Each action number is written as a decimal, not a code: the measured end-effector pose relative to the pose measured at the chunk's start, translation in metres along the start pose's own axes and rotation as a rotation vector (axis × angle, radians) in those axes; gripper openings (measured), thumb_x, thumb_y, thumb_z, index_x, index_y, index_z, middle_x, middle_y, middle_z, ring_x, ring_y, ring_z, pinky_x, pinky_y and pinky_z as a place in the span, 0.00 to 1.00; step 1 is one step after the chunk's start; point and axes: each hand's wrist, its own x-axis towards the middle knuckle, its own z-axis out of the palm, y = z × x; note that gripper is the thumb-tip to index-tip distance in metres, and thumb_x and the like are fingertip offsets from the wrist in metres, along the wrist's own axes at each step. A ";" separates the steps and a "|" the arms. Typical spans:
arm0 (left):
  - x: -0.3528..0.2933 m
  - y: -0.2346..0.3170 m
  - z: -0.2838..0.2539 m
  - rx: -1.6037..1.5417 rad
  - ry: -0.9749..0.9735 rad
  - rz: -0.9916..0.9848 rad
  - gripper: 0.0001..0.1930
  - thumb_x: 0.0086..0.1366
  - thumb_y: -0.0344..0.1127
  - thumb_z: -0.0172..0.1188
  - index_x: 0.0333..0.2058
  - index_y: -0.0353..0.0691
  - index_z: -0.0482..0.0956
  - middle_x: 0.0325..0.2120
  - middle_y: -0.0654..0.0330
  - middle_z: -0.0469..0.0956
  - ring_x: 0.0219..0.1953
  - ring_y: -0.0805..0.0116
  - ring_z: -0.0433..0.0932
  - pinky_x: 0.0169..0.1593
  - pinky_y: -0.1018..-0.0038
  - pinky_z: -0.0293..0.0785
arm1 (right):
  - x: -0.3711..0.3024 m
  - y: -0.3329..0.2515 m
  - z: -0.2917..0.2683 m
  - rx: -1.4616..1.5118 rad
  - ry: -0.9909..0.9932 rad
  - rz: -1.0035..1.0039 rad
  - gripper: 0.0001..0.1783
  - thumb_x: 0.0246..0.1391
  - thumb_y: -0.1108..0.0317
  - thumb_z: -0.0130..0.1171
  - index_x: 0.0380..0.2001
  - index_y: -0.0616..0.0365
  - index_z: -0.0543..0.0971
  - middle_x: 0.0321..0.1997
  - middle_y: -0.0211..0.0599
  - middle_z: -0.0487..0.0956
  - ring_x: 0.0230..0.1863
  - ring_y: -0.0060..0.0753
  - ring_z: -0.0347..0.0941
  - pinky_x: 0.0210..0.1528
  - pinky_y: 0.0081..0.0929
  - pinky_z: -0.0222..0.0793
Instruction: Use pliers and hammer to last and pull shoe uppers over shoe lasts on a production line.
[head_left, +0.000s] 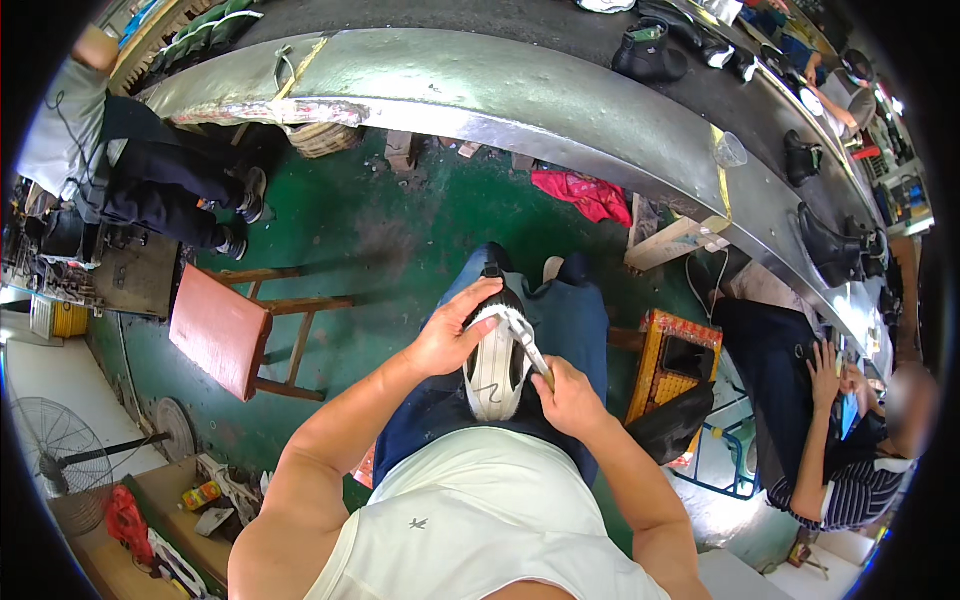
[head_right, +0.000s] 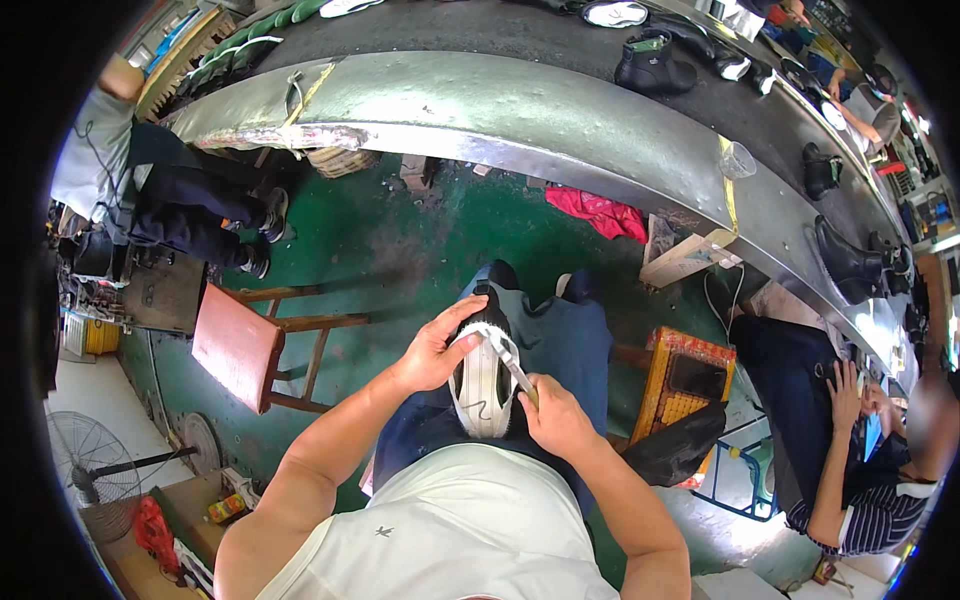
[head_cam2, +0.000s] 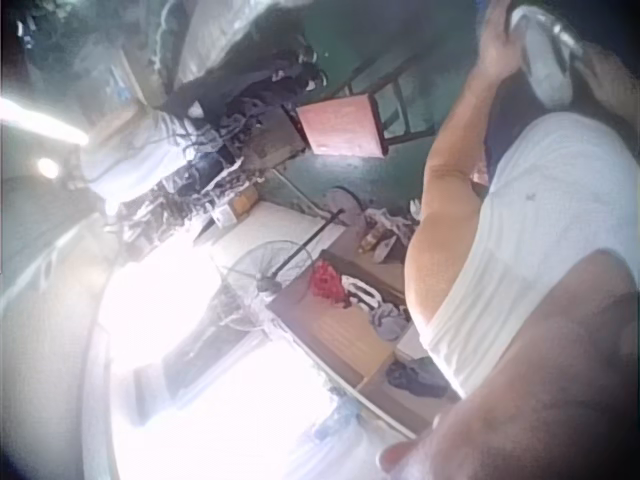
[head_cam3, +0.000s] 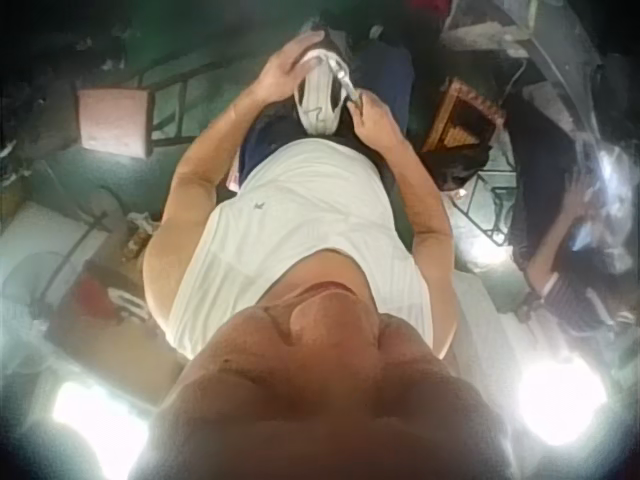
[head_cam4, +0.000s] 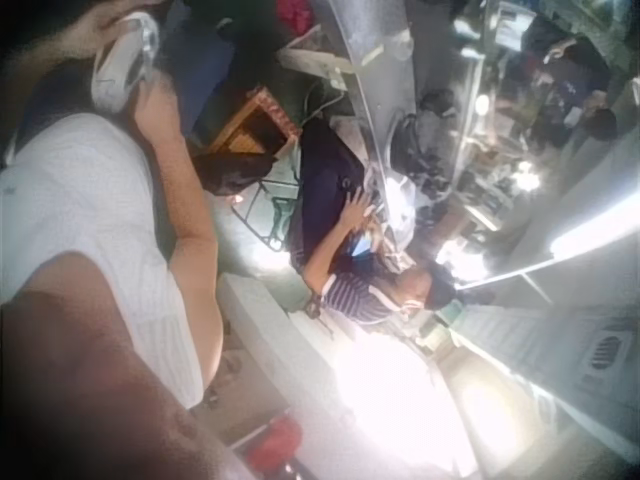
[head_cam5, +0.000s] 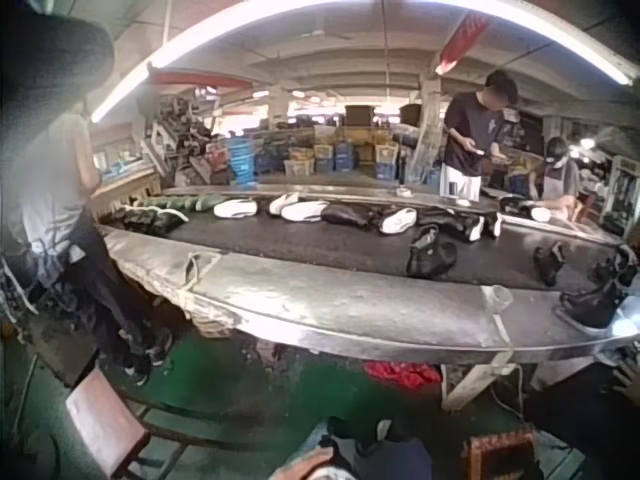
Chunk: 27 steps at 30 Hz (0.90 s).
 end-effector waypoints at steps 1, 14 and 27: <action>-0.002 0.005 0.001 -0.060 0.007 -0.024 0.22 0.70 0.26 0.56 0.62 0.35 0.70 0.63 0.50 0.70 0.67 0.58 0.67 0.70 0.65 0.60 | -0.003 -0.009 -0.009 -0.001 0.008 0.005 0.15 0.64 0.67 0.57 0.48 0.66 0.72 0.40 0.56 0.78 0.39 0.61 0.78 0.42 0.50 0.74; 0.008 0.006 0.007 -0.161 0.030 -0.183 0.23 0.69 0.27 0.60 0.62 0.34 0.72 0.63 0.54 0.73 0.67 0.63 0.67 0.71 0.69 0.57 | 0.007 -0.055 -0.069 0.357 -0.219 0.287 0.15 0.68 0.61 0.53 0.39 0.65 0.73 0.31 0.51 0.81 0.35 0.56 0.80 0.40 0.43 0.73; -0.076 -0.006 0.035 -0.187 0.004 -0.536 0.31 0.68 0.27 0.50 0.69 0.34 0.61 0.55 0.48 0.78 0.54 0.62 0.78 0.60 0.71 0.70 | -0.003 0.015 0.032 0.281 0.004 0.522 0.27 0.55 0.52 0.67 0.43 0.68 0.75 0.32 0.50 0.81 0.35 0.42 0.83 0.41 0.35 0.77</action>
